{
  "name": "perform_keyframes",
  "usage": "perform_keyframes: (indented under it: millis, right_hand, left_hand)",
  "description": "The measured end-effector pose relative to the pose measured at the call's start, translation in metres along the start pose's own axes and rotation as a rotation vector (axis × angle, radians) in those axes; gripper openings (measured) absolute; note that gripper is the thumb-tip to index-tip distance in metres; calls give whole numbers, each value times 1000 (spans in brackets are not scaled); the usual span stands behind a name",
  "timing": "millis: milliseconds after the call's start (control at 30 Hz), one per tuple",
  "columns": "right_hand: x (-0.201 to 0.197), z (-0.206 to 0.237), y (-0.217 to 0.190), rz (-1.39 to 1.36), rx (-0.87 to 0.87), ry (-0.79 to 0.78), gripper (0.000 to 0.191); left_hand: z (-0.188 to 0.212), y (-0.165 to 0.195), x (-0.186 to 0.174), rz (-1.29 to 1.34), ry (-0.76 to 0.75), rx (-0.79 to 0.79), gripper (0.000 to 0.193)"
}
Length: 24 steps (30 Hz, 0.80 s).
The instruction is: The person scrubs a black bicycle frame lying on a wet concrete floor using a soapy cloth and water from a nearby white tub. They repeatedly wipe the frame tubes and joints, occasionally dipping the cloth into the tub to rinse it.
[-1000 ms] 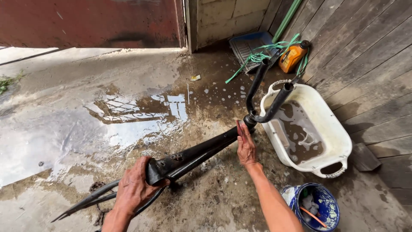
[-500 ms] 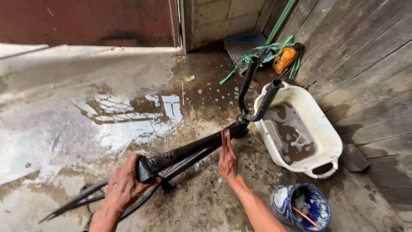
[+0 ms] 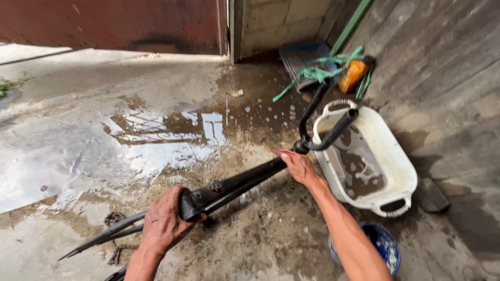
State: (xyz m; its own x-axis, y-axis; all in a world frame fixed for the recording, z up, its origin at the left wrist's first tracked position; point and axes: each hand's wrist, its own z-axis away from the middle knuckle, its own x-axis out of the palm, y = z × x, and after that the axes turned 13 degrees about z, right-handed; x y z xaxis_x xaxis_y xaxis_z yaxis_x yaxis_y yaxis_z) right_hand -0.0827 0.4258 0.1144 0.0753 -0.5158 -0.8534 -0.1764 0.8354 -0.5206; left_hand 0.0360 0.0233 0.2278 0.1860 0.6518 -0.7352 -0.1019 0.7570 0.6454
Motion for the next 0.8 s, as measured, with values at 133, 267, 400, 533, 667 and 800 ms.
perform_keyframes:
  millis: [133,267,400,533,667,800]
  right_hand:
    - [17,12,-3,71,2,134,45]
    - [28,25,-12,-239,138,49,45]
    - [34,41,-38,-155,26,368,47]
    - [66,62,-97,-36,145,299,56]
    - [110,75,-144,-156,-243,423,55]
    - [99,69,-127,-179,-174,266,55]
  left_hand:
    - [0,0,0,-13,48,113,89]
    - [-2,-11,6,-22,79,178,93]
    - [-10,-22,11,-51,96,209,101]
    - [-21,-29,11,-72,-64,26,100]
    - [-24,-30,9,-34,23,133,100]
    - [-27,-23,1,45,1,83,81]
